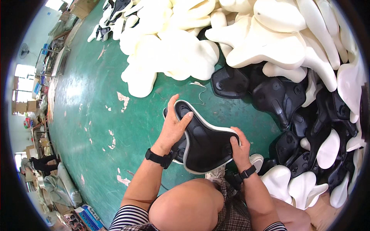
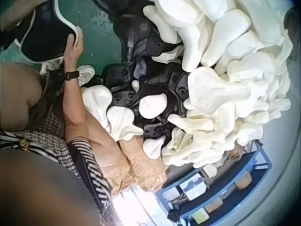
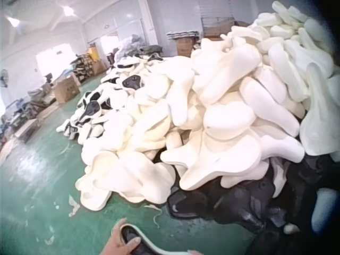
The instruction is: Sorting and inspecting foam bicycle saddle components in a manufacturing facility.
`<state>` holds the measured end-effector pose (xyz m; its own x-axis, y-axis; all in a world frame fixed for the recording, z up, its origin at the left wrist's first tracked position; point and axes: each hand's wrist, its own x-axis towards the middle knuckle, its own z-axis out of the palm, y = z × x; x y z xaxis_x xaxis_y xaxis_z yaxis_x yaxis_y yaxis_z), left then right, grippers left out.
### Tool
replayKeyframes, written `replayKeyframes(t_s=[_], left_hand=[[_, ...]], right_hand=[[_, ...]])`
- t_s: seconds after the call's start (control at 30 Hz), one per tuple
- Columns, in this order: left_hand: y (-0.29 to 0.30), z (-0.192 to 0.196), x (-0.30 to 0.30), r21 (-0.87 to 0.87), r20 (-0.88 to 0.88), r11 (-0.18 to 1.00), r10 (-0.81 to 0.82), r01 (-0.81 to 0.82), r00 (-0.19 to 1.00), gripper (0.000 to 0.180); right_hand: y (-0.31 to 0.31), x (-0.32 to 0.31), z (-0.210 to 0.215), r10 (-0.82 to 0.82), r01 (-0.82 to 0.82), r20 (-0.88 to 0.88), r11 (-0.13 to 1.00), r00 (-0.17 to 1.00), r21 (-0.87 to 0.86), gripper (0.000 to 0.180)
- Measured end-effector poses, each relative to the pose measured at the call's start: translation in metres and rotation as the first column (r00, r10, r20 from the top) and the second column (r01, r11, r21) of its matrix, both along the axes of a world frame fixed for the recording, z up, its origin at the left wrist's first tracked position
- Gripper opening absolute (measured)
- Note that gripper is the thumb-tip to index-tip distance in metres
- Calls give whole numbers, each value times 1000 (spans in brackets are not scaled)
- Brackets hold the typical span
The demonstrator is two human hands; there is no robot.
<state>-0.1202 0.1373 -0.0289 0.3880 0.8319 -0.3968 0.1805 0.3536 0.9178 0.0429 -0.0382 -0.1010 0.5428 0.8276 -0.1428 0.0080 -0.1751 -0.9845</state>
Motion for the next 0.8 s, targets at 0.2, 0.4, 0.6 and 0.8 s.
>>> replayKeyframes(t_s=[0.2, 0.4, 0.6, 0.8], left_hand=[[16, -24, -8, 320, -287, 920, -131, 224, 949, 57], [46, -48, -76, -158, -40, 987, -50, 43, 998, 62], [48, -59, -66, -110, -529, 992, -104, 54, 842, 68], [54, -13, -44, 153, -431, 986, 9, 64, 902, 54]], right_hand=[[2, 7, -13, 200, -204, -126, 979, 972, -25, 39], [-21, 124, -16, 895, -762, -10, 375, 447, -528, 53], [-127, 160, -20, 962, -529, -264, -187, 72, -827, 57], [-82, 186, 33, 968, -407, 23, 127, 251, -904, 28]])
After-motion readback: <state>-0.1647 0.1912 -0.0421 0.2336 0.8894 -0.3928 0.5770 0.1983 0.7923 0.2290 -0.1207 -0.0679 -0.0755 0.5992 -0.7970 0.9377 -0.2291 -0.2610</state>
